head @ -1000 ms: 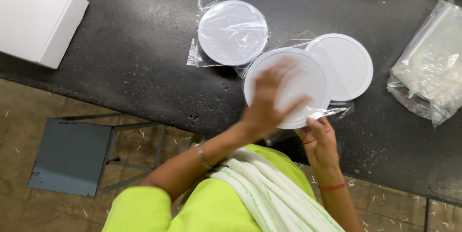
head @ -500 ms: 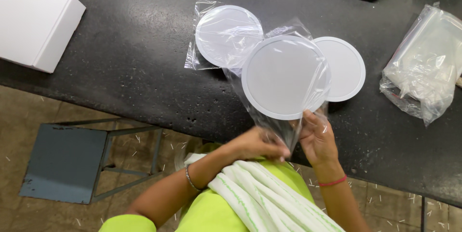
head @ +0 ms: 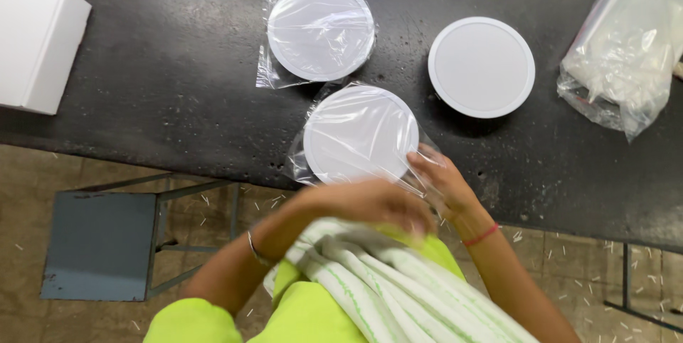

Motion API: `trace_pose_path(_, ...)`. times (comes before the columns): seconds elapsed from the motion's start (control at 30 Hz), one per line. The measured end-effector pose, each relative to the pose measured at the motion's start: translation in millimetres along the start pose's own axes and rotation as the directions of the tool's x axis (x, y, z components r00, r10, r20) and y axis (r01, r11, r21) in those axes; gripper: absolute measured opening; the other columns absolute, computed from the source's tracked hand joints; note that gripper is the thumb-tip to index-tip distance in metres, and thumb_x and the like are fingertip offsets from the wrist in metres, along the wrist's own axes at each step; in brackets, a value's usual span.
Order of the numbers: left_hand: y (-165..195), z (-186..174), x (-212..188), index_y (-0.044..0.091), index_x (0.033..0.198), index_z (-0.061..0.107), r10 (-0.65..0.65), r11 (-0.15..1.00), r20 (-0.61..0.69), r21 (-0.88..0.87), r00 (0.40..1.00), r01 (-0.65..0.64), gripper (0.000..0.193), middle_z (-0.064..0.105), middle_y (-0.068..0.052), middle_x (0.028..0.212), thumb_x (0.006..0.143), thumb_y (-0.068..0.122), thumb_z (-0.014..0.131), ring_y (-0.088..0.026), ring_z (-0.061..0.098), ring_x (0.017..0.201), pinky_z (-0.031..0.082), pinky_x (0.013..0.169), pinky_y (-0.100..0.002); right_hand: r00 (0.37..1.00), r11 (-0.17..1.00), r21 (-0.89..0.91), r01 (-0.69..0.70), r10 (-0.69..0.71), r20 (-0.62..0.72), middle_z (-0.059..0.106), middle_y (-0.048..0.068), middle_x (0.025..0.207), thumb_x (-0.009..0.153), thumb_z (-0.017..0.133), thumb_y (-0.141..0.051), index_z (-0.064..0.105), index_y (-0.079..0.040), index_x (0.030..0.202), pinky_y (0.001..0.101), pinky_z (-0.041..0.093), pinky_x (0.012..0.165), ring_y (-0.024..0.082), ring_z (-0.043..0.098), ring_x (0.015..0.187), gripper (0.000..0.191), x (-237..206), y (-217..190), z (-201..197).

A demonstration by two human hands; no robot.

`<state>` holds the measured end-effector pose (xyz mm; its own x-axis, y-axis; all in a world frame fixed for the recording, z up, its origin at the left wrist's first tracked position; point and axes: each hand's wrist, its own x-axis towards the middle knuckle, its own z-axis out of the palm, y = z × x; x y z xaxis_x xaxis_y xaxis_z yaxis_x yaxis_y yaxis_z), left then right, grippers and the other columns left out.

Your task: The person wraps round LED panel light fixtures in clear plastic bags, twisting the bag closed around each unit, and places wrapped units into white cardboard boxes on the workbench. They handle several fixtures one at a time, stacking finished wrapped units on the table.

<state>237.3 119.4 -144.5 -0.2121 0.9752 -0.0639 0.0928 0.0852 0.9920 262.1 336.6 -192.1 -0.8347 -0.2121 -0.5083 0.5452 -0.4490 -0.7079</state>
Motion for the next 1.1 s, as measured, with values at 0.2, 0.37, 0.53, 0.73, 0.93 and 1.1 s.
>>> trace_pose_path(0.2,-47,-136,39,-0.002,0.12,0.072,0.397,0.703,-0.497,0.705,0.772,0.092,0.058,0.071,-0.024,0.118,0.088,0.046,0.083,-0.045,0.064,0.112,0.05,0.091,-0.057,0.985,0.993,0.114,-0.015,-0.005,0.175,0.063,0.017,0.137,0.098,0.064,-0.015,0.044,0.006,0.146,0.0411,0.051,0.108,0.025,0.063,0.124,0.056,16,2,2)
trace_pose_path(0.37,-42,-162,68,0.007,0.095,0.079,-0.275,0.798,-0.39,0.417,0.879,0.435,0.044,0.074,-0.009,0.089,0.08,0.048,0.083,-0.024,0.069,0.084,0.054,0.076,-0.041,0.991,1.0,0.008,-0.016,0.015,0.136,0.063,0.016,0.133,0.095,0.065,-0.015,0.046,0.004,0.145,0.0402,0.057,0.102,0.023,0.065,0.119,0.057,19,-9,9)
trace_pose_path(0.53,-12,-169,60,0.005,0.087,0.076,-0.131,0.94,-0.438,0.231,0.889,0.252,0.034,0.071,-0.003,0.075,0.087,0.039,0.079,-0.014,0.066,0.073,0.051,0.067,-0.03,0.97,0.92,-0.336,0.203,-0.141,0.201,0.068,0.011,0.124,0.092,0.072,-0.013,0.057,0.007,0.139,0.0335,0.057,0.091,0.016,0.065,0.106,0.054,15,-47,17)
trace_pose_path(0.73,8,-144,38,0.004,0.1,0.064,0.066,0.982,-0.672,-0.087,0.738,-0.166,0.026,0.076,-0.009,0.094,0.101,0.03,0.065,-0.014,0.072,0.083,0.062,0.078,-0.029,0.933,0.715,-0.637,0.288,-0.062,0.354,0.075,0.008,0.117,0.088,0.071,-0.024,0.062,0.0,0.137,0.0288,0.056,0.091,0.013,0.07,0.103,0.055,0,-139,27)
trace_pose_path(0.93,5,-87,14,0.006,0.104,0.055,-0.022,0.837,-0.76,-0.37,0.649,-0.404,0.028,0.074,-0.013,0.107,0.099,0.033,0.063,-0.017,0.075,0.094,0.064,0.083,-0.033,0.868,0.263,-0.891,0.371,0.242,0.433,0.077,0.006,0.106,0.088,0.073,-0.036,0.071,-0.006,0.131,0.0286,0.051,0.079,0.01,0.065,0.089,0.052,27,-187,48)
trace_pose_path(1.1,1,-81,-16,0.006,0.114,0.059,-0.028,0.989,-0.772,-0.115,0.635,-0.097,0.034,0.071,-0.013,0.107,0.087,0.021,0.074,-0.014,0.071,0.096,0.062,0.084,-0.028,0.84,0.112,-0.94,0.323,0.423,0.339,0.076,0.012,0.095,0.09,0.072,-0.041,0.072,-0.007,0.128,0.0329,0.052,0.071,0.015,0.061,0.078,0.05,53,-175,76)
